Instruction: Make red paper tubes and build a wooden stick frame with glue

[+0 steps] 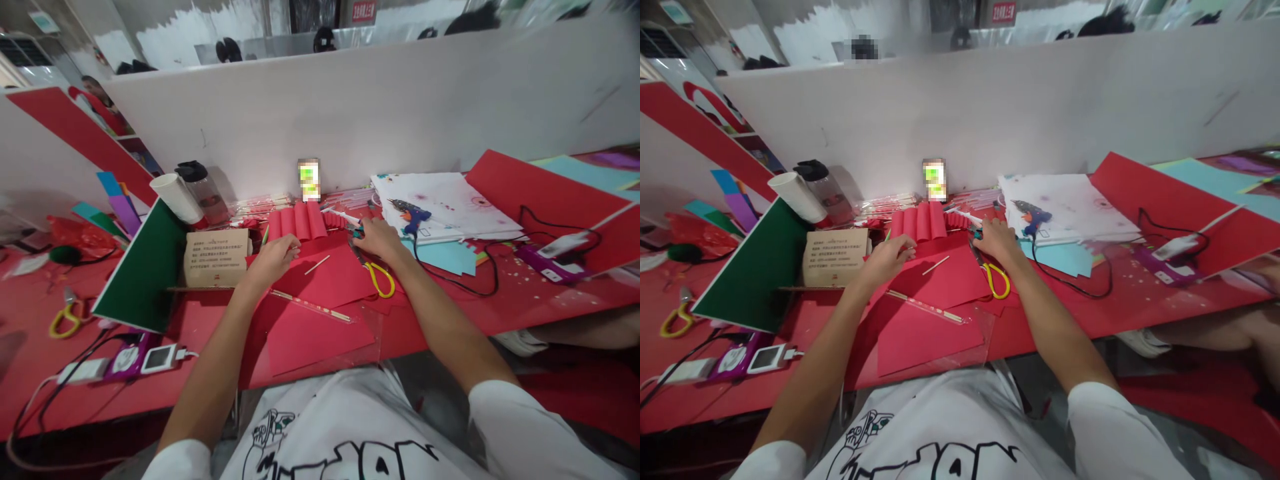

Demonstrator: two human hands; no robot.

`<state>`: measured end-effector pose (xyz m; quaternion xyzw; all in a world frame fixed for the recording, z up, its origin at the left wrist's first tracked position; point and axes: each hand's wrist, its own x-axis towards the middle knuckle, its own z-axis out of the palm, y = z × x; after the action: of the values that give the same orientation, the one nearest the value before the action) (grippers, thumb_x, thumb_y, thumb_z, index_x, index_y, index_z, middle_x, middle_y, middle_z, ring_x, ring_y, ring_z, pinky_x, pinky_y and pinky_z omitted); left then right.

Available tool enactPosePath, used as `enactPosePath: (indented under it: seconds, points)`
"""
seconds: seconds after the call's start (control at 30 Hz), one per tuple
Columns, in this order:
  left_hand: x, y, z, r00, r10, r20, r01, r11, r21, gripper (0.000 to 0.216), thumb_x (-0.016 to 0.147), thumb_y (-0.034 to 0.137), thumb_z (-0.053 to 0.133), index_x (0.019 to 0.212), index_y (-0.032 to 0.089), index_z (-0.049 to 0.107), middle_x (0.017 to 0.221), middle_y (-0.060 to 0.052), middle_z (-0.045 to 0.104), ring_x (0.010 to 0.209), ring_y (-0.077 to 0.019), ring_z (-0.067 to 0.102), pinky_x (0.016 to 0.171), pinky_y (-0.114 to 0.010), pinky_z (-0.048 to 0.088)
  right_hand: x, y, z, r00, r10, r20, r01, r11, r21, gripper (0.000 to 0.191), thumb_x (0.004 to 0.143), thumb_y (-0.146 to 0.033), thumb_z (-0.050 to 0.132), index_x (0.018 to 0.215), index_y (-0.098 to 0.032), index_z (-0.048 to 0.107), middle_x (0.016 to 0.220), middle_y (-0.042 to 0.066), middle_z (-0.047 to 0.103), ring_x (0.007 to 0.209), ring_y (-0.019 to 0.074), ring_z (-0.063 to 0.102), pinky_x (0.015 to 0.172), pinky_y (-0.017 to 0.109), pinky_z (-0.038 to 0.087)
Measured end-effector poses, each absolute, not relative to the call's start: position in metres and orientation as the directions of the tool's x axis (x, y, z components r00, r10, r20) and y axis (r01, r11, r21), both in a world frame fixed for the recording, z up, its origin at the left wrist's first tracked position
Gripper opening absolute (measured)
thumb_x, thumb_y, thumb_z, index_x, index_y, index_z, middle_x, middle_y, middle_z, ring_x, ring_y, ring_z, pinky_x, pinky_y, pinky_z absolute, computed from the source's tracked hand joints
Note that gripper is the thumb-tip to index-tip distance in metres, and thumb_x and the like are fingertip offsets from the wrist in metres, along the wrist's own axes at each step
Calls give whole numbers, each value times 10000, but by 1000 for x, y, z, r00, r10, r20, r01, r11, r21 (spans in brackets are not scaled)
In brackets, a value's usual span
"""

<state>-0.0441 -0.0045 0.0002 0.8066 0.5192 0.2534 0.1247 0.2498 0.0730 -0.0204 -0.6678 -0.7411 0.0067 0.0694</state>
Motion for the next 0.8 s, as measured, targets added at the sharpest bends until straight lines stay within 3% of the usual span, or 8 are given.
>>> enactPosePath:
  seconds: [0.27,0.4,0.57,0.7,0.8]
  points:
    - [-41,-9,4,375,891,256,752,-453,479,151,915,110,543,957,200,656,748,-22,731,694,-185,677,682,-271,415,249,68,-14,-154,980,125,985,162,-63,549,956,-481,571,1381,-135,537,1352,234,595,1241,388,551,952,461,469]
    - [-41,-8,2,340,910,238,741,-415,528,85,934,193,570,950,213,652,802,-18,750,700,-183,687,680,-268,414,253,54,8,-176,972,155,977,191,-89,322,980,-358,533,1218,-170,640,1195,179,696,1119,323,631,886,383,467]
    - [-39,-6,-2,224,950,218,761,-310,570,129,949,332,615,967,213,663,882,-50,782,676,-194,678,657,-282,407,263,40,21,-200,979,-27,978,198,-59,185,945,-351,592,975,-208,706,981,114,754,931,289,699,742,333,434]
    - [-38,-3,-6,269,935,233,742,-355,569,177,959,307,576,882,198,692,844,-64,771,762,-211,683,677,-286,417,269,40,18,-203,963,-175,979,205,-11,338,910,-484,662,1074,-191,702,1029,139,754,934,297,712,727,321,433]
    - [-37,1,-12,289,922,257,676,-387,627,166,936,239,555,939,173,707,912,-77,756,796,-200,664,717,-292,447,273,44,15,-217,933,-287,974,224,-6,478,849,-516,737,1190,-188,671,1079,146,750,931,300,718,707,310,442]
